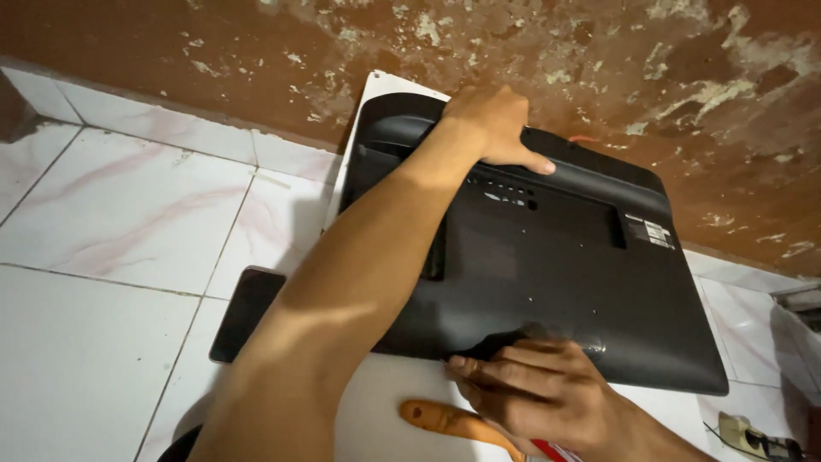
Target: The person holds the back of a television steady on a white board and brushes dust off the black rear panel with a bristle brush, working around the vents and ports. They then pick up a red-handled screwdriver and unscrew screws from the rear panel, removing screws by hand.
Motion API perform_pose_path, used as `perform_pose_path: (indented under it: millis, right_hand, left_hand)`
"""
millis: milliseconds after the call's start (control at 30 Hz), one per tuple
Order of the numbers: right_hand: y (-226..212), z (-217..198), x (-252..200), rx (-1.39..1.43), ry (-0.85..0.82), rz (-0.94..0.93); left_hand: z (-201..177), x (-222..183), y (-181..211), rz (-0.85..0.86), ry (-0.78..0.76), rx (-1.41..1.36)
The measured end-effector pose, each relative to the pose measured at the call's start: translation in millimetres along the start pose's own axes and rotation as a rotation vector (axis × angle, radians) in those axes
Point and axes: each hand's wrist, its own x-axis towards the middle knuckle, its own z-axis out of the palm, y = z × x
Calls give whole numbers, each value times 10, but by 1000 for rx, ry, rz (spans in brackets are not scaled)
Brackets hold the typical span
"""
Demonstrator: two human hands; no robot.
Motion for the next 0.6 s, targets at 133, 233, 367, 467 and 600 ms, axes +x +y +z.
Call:
perform_pose_path:
  millis: [133, 233, 367, 467, 600]
  right_hand:
    - [7, 27, 74, 38, -42, -8]
    - [-10, 28, 141, 25, -41, -28]
    - [-37, -34, 174, 70, 8, 17]
    - [-8, -61, 121, 93, -10, 24]
    - [36, 62, 62, 2, 26, -13]
  left_hand:
    - [20, 23, -17, 11, 11, -16]
    - [19, 38, 1, 7, -5, 5]
    - [6, 5, -1, 11, -14, -2]
    - [-9, 22, 0, 17, -20, 10]
    - [-36, 2, 41, 2, -97, 12]
